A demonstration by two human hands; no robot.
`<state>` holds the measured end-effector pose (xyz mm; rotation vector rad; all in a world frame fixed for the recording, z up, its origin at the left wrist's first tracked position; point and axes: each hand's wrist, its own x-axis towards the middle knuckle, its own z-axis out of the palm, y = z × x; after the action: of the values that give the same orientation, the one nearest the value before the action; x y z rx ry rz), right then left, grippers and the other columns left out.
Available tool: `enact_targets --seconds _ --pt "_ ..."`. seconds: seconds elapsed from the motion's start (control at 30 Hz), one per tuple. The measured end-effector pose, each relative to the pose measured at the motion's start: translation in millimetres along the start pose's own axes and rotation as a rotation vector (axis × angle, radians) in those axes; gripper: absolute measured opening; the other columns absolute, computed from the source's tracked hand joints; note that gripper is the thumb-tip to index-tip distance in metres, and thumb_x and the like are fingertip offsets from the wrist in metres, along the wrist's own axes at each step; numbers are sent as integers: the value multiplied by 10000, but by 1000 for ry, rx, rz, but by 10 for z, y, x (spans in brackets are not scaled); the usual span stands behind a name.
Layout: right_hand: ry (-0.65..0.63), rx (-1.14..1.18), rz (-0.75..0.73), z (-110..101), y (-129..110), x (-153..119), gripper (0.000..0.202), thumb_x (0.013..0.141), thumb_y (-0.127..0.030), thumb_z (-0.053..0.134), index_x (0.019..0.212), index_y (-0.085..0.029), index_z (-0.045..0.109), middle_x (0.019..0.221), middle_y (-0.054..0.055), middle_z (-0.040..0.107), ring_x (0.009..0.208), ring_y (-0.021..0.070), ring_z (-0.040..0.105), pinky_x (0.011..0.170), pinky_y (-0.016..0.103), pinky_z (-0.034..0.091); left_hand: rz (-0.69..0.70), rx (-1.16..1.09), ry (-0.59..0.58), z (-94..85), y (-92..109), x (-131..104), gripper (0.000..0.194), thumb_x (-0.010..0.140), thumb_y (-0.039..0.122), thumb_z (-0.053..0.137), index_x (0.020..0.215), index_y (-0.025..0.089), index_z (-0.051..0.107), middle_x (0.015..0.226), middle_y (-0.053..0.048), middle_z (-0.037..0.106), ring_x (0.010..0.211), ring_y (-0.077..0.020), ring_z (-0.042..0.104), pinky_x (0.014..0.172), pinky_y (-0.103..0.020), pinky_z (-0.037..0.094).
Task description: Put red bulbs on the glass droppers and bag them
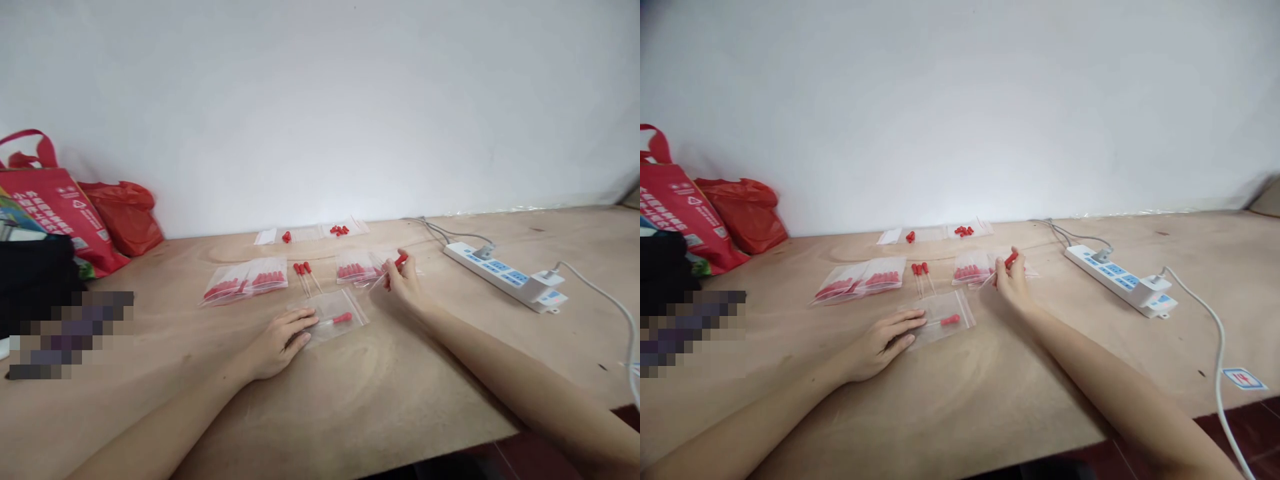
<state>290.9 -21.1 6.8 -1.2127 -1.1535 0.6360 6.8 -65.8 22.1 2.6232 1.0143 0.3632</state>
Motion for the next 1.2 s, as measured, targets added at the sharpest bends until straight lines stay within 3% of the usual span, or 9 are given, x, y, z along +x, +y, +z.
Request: enact_targets --seconds 0.1,0.37,0.6,0.8,1.0,1.2 --pt "39 18 69 -8 47 -103 456 795 -393 396 1155 -185 210 515 -94 421 371 104 437 388 223 361 7 -7 5 13 -23 -1 344 867 252 362 1188 221 482 1291 -50 439 1197 -192 378 987 -394 322" --pt "0 60 113 179 -55 -190 363 775 -354 448 1061 -216 272 497 -85 420 350 133 453 373 270 379 2 6 -1 13 -26 -3 345 868 264 362 1189 228 481 1296 -44 435 1203 -193 369 998 -400 305" --pt "5 318 333 207 -134 -254 186 782 -334 425 926 -252 341 526 -72 457 400 134 504 382 255 390 9 -12 4 9 -24 8 346 863 263 360 1182 219 487 1290 -43 441 1196 -199 378 993 -391 316" --pt "-120 446 473 240 -221 -369 80 775 -250 421 843 -220 391 565 -49 501 482 125 572 471 262 472 -26 -45 26 -11 15 -5 340 854 284 381 1185 219 422 1256 -61 467 1164 -210 410 968 -404 334" --pt "-165 430 464 247 -211 -448 195 757 -223 491 812 -238 305 611 -55 545 513 116 597 530 279 512 -37 -128 72 -31 42 -11 103 835 289 411 893 207 434 1233 -81 470 1129 -220 442 902 -391 378" --pt "-260 394 449 224 -214 -448 237 691 -223 603 754 -204 376 647 -28 576 532 89 577 493 219 482 -46 -137 63 -48 58 -15 106 844 297 400 806 200 418 1198 -76 498 1075 -212 482 855 -356 401"
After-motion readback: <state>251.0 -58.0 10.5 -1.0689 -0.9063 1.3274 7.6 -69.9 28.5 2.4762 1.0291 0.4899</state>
